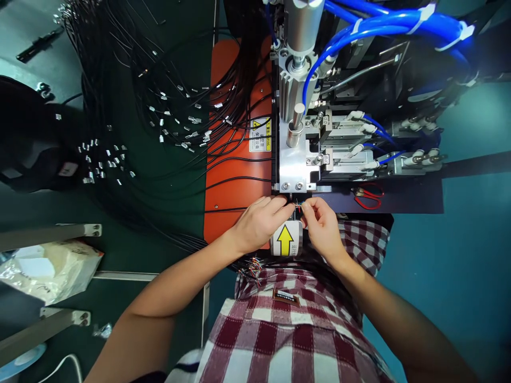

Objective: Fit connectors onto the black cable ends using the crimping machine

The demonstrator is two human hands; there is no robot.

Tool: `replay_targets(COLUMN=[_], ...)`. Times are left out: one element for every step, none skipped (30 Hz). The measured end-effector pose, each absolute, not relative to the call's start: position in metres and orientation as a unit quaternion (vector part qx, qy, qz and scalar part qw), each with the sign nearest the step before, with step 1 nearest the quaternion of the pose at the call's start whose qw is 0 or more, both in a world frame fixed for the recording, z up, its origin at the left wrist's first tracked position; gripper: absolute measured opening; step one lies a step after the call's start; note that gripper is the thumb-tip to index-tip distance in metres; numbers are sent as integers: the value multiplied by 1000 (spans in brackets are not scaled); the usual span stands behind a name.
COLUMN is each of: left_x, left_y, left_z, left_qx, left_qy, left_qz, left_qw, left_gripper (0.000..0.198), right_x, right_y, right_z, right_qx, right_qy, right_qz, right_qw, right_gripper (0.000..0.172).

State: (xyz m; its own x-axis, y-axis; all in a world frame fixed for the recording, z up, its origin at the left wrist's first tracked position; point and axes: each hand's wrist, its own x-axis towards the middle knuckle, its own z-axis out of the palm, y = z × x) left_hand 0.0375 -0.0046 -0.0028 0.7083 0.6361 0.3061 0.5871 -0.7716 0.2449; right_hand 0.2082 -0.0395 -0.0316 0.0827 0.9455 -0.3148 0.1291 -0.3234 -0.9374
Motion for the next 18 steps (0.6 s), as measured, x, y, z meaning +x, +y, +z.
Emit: replay_targets(left_x=[37, 37, 37, 37, 37, 37, 36, 36, 36, 36, 36, 36, 36, 36, 36, 36, 36, 36], left_y=[-4, -4, -4, -4, -4, -4, -4, -4, -4, -4, -4, -4, -4, -4, -4, -4, -4, -4], left_z=[-3, -3, -3, -3, -4, -4, -4, -4, -5, -5, -5, -5, -5, -5, -5, -5, -5, -6], left_qx=[922, 921, 921, 920, 919, 918, 918, 918, 918, 918, 918, 918, 918, 918, 917, 917, 917, 917], left_qy=[332, 332, 331, 331, 330, 329, 329, 328, 328, 328, 328, 328, 328, 328, 328, 329, 329, 328], left_qz=[190, 192, 194, 198, 202, 205, 207, 208, 208, 208, 208, 208, 209, 211, 212, 212, 213, 214], left_qw=[66, 69, 71, 74, 77, 78, 79, 79, 79, 78, 78, 78, 78, 78, 78, 78, 78, 78], left_gripper=[32, 32, 31, 30, 30, 30, 29, 29, 29, 29, 29, 29, 30, 30, 29, 29, 29, 29], right_x=[209, 209, 211, 212, 214, 216, 218, 219, 220, 220, 220, 219, 218, 217, 216, 215, 214, 214], right_y=[-40, -40, -40, -40, -40, -41, -41, -41, -42, -42, -42, -41, -41, -40, -39, -38, -38, -37], right_z=[-32, -33, -33, -33, -33, -33, -33, -33, -33, -33, -33, -33, -33, -32, -32, -32, -31, -31], right_qx=[-621, -618, -614, -610, -606, -605, -606, -610, -614, -618, -620, -623, -624, -625, -626, -627, -629, -630], right_qy=[-430, -429, -428, -427, -428, -430, -434, -440, -450, -460, -468, -473, -474, -470, -463, -457, -452, -452], right_qz=[524, 530, 537, 544, 549, 549, 542, 526, 506, 486, 468, 456, 451, 451, 453, 455, 455, 454], right_qw=[393, 393, 390, 387, 385, 385, 388, 397, 406, 414, 420, 425, 428, 430, 433, 437, 440, 439], right_gripper=[20, 20, 20, 20, 20, 19, 19, 18, 16, 15, 15, 15, 14, 14, 14, 14, 14, 15])
